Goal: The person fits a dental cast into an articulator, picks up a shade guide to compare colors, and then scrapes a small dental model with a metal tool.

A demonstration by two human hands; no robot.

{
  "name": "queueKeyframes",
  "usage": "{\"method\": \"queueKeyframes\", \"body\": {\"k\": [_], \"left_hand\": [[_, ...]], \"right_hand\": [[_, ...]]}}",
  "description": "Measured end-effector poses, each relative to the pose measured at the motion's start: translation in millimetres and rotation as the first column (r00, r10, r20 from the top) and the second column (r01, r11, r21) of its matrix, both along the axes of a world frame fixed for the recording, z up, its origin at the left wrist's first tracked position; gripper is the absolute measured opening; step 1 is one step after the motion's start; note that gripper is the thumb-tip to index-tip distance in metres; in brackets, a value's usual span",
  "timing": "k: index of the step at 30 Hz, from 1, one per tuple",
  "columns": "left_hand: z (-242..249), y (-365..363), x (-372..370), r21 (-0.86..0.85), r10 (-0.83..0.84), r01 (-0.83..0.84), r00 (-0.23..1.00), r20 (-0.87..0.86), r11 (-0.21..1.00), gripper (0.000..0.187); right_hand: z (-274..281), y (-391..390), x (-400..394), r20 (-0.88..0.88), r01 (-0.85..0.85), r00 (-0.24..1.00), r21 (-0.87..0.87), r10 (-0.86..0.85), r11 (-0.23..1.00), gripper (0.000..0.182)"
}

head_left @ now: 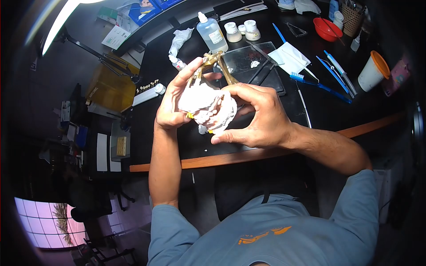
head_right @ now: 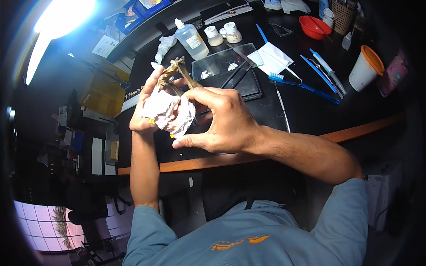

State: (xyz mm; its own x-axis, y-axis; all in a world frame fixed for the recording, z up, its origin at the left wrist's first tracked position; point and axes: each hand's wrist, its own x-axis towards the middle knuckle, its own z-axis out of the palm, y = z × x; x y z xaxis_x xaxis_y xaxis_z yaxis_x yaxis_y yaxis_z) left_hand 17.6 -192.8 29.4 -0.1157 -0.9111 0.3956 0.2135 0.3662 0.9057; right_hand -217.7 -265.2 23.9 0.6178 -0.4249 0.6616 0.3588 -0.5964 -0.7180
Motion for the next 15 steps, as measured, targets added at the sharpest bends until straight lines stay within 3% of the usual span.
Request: {"method": "queueKeyframes", "body": {"k": [5, 15], "left_hand": [[1.4, -1.1, -2.2, -0.012, -0.085, 0.085, 0.996, -0.030, 0.996, 0.123], [1.8, -5.2, -4.4, 0.049, -0.067, 0.070, 0.995, -0.069, 0.996, 0.118]], "right_hand": [[0.3, 0.1, -0.7, -0.009, 0.011, 1.000, 0.026, -0.011, 1.000, 0.075], [1.0, -1.8, -1.6, -0.053, 0.042, 0.998, -0.022, -0.044, 0.999, 0.077]]}}
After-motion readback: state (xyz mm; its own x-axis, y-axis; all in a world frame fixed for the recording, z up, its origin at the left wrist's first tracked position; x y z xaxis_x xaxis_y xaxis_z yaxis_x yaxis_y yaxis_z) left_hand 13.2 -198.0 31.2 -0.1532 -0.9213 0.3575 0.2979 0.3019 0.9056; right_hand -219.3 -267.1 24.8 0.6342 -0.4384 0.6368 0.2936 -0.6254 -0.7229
